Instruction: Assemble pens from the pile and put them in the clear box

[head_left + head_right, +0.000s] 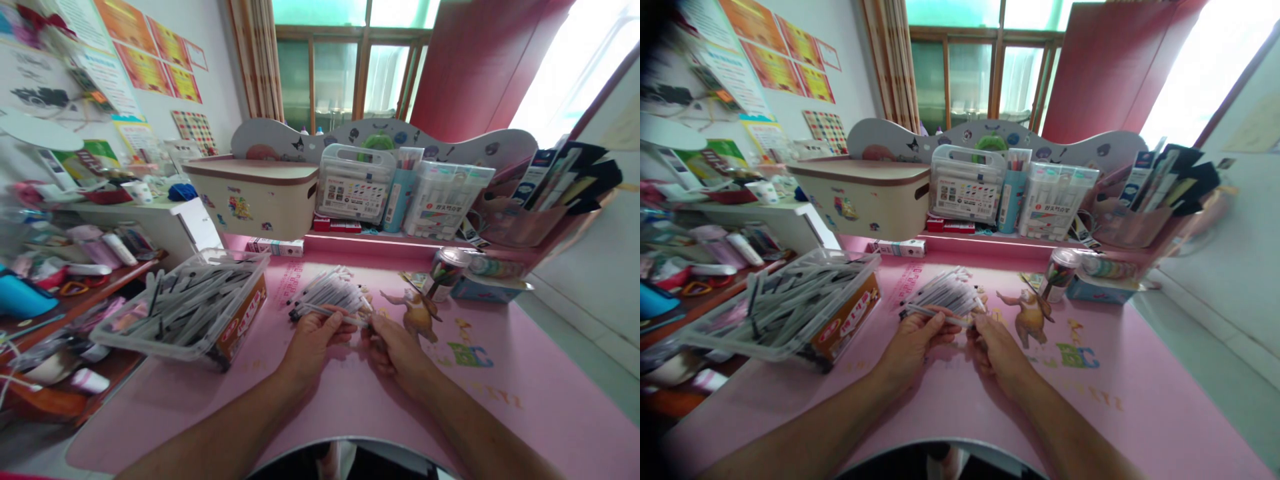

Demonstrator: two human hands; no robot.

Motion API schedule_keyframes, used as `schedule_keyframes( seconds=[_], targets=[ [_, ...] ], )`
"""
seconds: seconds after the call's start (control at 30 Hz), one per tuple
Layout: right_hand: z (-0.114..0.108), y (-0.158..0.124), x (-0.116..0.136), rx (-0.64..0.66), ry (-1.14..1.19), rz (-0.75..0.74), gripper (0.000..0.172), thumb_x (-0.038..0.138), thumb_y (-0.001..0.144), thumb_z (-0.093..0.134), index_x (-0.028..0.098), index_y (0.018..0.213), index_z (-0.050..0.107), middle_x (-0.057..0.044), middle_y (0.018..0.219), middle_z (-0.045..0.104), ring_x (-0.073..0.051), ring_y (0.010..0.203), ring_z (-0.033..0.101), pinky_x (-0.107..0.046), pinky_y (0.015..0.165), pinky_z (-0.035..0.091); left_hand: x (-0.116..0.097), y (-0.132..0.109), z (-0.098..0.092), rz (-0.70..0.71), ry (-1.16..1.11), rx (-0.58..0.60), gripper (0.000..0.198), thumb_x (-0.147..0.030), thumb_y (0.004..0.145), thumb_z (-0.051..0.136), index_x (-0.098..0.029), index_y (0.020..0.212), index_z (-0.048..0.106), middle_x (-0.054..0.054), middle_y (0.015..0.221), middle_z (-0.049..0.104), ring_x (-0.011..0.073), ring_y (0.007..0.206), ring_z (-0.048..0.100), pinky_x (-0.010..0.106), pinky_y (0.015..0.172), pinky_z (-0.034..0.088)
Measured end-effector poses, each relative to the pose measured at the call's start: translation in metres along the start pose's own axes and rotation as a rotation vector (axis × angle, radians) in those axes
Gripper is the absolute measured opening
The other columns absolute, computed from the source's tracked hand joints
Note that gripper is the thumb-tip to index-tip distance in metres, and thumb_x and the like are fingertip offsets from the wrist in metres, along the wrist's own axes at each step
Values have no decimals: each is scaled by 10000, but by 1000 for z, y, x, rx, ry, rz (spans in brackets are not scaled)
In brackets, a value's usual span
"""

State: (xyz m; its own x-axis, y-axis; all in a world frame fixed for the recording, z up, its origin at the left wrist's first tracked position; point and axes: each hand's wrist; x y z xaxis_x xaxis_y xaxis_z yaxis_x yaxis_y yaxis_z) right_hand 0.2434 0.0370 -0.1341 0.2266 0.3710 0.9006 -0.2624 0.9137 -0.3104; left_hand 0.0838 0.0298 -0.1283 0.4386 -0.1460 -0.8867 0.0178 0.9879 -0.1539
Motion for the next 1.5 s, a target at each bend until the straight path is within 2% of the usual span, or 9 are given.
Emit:
schedule_keyframes(
  seconds=[0.1, 0.23, 0.43, 0.6, 0.7, 0.87, 1.1, 1.3, 1.5],
  targets=[
    [0, 0, 1, -9, -36, 4, 445, 579, 757, 658, 185, 677, 469, 77, 496, 438, -10, 335, 260, -138, 328, 125, -1, -1, 1, -5, 7, -11, 337, -406, 705, 790, -130, 850, 662, 98, 832, 762, 161, 725, 705, 228, 648, 547],
    [1, -3, 5, 48, 35, -1, 372, 415, 676, 757, 223, 789, 460, 112, 508, 428, -21, 340, 239, -132, 328, 95, -1, -2, 1, 1, 2, -16, 322, -393, 719, 782, -135, 866, 658, 90, 821, 757, 163, 734, 703, 232, 655, 544],
    [2, -2, 3, -10, 23, 76, 426, 572, 762, 641, 188, 684, 473, 76, 493, 439, -14, 340, 239, -147, 345, 102, -3, -2, 1, 2, 16, -12, 377, -443, 665, 814, -136, 833, 674, 85, 813, 752, 163, 723, 696, 241, 658, 543],
    [2, -4, 5, 44, 45, 0, 328, 392, 689, 730, 221, 796, 471, 108, 514, 441, -25, 347, 248, -136, 340, 99, -4, -2, 2, 12, 5, -8, 352, -425, 678, 808, -136, 827, 673, 86, 801, 751, 167, 721, 699, 248, 666, 544],
    [2, -4, 5, 24, 79, 49, 347, 496, 744, 675, 209, 831, 501, 70, 599, 528, -17, 344, 255, -139, 331, 99, -3, -2, 2, 6, 6, -8, 360, -420, 669, 814, -133, 830, 669, 85, 800, 752, 165, 713, 697, 248, 667, 543],
    [1, -2, 0, 35, -4, 43, 433, 576, 762, 663, 178, 705, 500, 73, 501, 455, -13, 340, 265, -143, 339, 123, -2, -1, 1, 10, 8, -23, 346, -409, 684, 805, -133, 839, 666, 76, 785, 747, 160, 714, 694, 245, 666, 542],
    [4, -4, 5, 88, 91, -25, 360, 365, 677, 747, 232, 745, 420, 128, 465, 375, -28, 332, 229, -137, 320, 113, -5, -1, 0, 35, 5, -64, 358, -424, 674, 803, -132, 830, 665, 73, 787, 738, 158, 697, 685, 243, 650, 532],
    [2, -8, 11, 134, 239, 57, 284, 156, 568, 602, 226, 808, 467, 61, 634, 561, -53, 390, 355, -140, 300, 208, -4, -2, -3, 129, 78, -141, 307, -445, 758, 727, -159, 836, 651, 36, 767, 702, 149, 687, 650, 239, 618, 498],
    [-1, -7, 7, 187, 110, 160, 216, 303, 713, 697, 182, 807, 545, 53, 587, 517, -38, 387, 334, -134, 298, 164, -5, -5, -4, 231, 192, -66, 261, -418, 842, 651, -164, 787, 669, 33, 757, 680, 142, 704, 616, 257, 701, 499]
  ],
)
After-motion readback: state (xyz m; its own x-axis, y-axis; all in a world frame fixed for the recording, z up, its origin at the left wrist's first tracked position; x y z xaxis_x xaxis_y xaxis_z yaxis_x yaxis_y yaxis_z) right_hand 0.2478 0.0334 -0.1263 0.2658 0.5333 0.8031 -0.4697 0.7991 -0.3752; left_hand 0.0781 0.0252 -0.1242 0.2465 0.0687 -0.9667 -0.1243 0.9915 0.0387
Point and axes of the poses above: each hand's wrist, its own y-axis towards the middle knuckle, its own z-axis out of the palm, x = y × z
